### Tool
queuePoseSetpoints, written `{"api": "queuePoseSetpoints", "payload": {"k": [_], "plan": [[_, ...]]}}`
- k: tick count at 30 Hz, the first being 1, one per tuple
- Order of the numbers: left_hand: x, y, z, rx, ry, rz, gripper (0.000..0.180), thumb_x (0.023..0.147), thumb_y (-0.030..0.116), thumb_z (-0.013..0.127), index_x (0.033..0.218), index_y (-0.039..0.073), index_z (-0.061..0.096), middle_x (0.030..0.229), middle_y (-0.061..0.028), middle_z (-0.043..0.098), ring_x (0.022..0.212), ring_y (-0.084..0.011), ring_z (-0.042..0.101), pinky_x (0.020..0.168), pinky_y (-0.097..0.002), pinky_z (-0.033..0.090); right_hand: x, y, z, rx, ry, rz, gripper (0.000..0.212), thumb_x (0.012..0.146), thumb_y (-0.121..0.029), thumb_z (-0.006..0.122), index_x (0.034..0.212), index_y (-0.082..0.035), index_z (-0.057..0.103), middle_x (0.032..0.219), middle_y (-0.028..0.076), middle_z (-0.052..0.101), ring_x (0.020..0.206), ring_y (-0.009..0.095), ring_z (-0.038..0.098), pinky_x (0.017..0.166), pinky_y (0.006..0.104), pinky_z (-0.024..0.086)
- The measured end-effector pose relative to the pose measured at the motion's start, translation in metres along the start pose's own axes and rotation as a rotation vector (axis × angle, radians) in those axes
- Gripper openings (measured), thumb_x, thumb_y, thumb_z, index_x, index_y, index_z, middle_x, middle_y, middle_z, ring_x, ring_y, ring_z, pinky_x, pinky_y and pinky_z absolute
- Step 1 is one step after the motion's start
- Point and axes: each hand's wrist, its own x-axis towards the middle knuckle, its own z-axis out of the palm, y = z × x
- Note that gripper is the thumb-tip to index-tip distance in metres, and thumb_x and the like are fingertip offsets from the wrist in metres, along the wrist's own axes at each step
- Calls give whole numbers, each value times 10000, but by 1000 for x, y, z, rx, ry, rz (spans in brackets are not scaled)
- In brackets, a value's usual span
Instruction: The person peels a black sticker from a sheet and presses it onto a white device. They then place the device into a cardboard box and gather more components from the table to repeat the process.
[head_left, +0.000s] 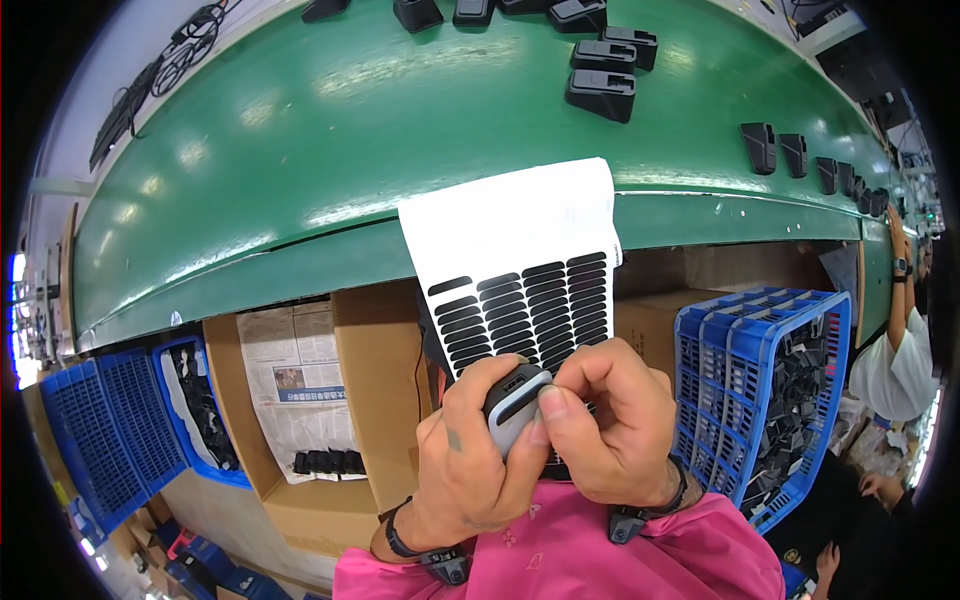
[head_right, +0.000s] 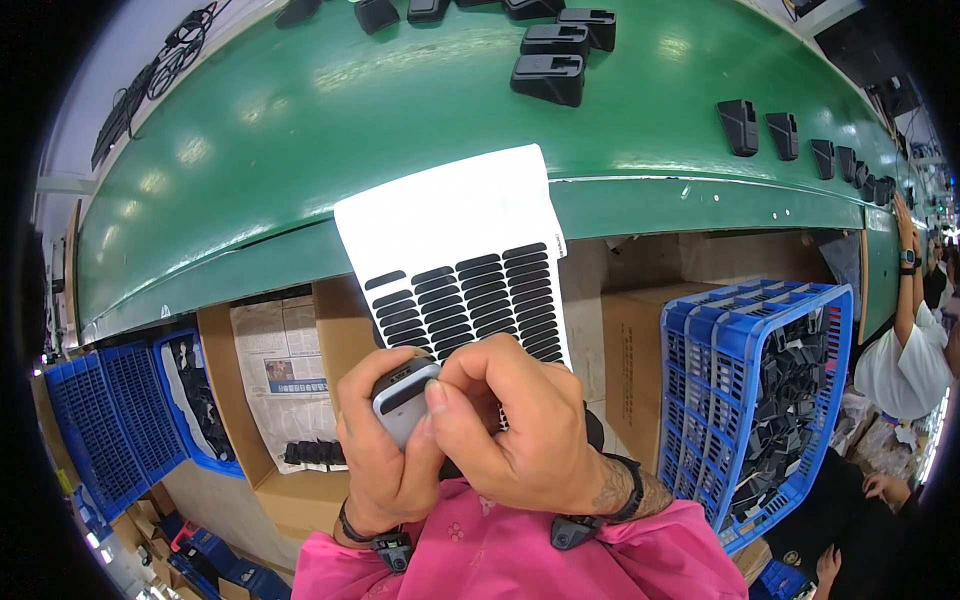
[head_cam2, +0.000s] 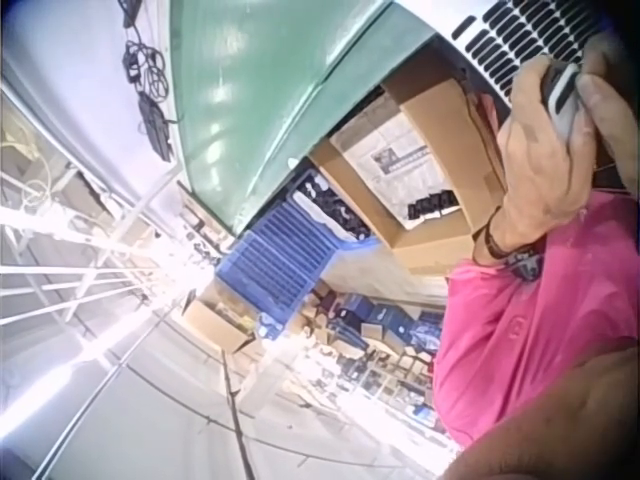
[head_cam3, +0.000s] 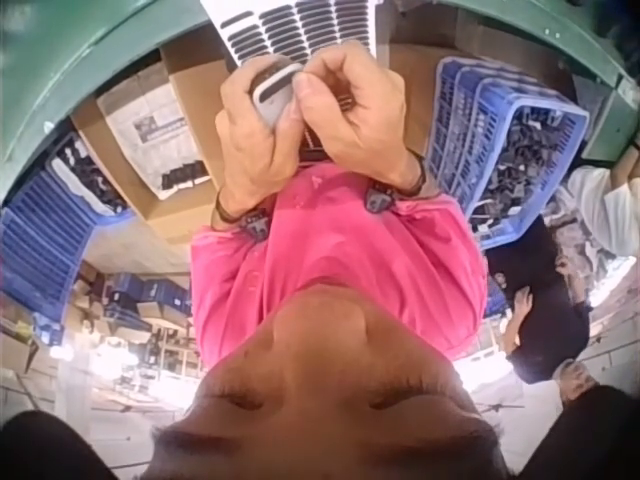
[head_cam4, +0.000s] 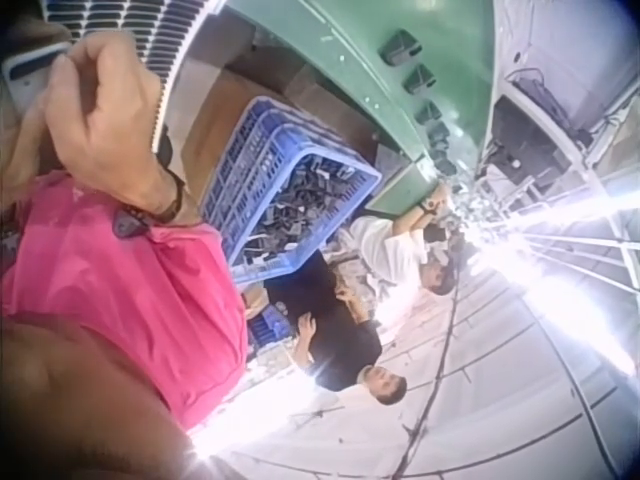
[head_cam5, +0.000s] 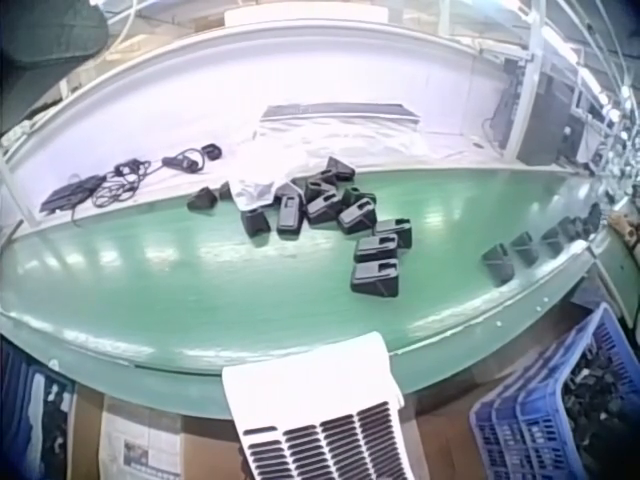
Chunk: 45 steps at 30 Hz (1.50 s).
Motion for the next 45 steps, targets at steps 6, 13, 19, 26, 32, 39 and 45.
{"api": "queuePoseSetpoints", "payload": {"k": [6, 13, 19, 26, 32, 39, 45], "plan": [[-2, 0, 0, 4, 2, -45, 458, 829, 79, 630, 1209, -84, 431, 1005, -208, 603, 729, -317, 655, 642, -370, 537, 1, 5, 2, 57, -10, 55, 96, 845, -35, 625, 831, 11, 541, 648, 45, 587, 512, 67, 559, 446, 222, 430], [-4, -6, 3, -631, -47, -451, 385, 911, 162, 535, 1228, -28, 428, 926, -131, 627, 793, -170, 612, 718, -296, 491, 2, 21, -9, 530, -76, 409, 228, 937, -168, 495, 800, 12, 517, 641, 29, 555, 503, 83, 499, 473, 228, 415], [1, -4, -3, -547, -112, -385, 378, 906, 129, 524, 1237, -19, 420, 931, -123, 627, 801, -166, 605, 717, -304, 488, 7, 8, -6, 253, -110, 324, 254, 955, -177, 465, 778, 0, 509, 625, 22, 540, 510, 81, 500, 457, 224, 384], [-9, -6, -13, -680, -75, -439, 380, 899, 126, 523, 1236, -14, 418, 914, -118, 614, 769, -154, 569, 725, -299, 474, 11, -1, 1, 166, -218, 290, 236, 955, -126, 470, 764, 2, 520, 569, 28, 543, 469, 74, 509, 434, 221, 387], [-16, -4, -22, -662, -49, -419, 380, 898, 133, 520, 1232, -18, 420, 910, -123, 614, 780, -155, 570, 727, -296, 473, 7, -4, 8, 133, -255, 196, 240, 961, -131, 454, 777, 6, 524, 592, 31, 554, 472, 78, 515, 440, 221, 398], [-11, -9, -18, -656, -86, -304, 417, 916, 248, 520, 1219, -30, 453, 937, -142, 630, 828, -205, 608, 752, -321, 484, 3, -3, 2, -48, -213, 133, 184, 911, -139, 540, 800, 8, 543, 609, 51, 567, 492, 110, 535, 464, 258, 422], [-26, -20, -32, -409, 40, -459, 461, 918, 442, 463, 1139, 46, 543, 1072, -89, 564, 977, -183, 541, 851, -328, 444, 8, 24, 32, -320, -293, -541, 209, 930, -129, 472, 794, 25, 507, 708, 149, 495, 622, 341, 542, 537, 418, 451]]}}
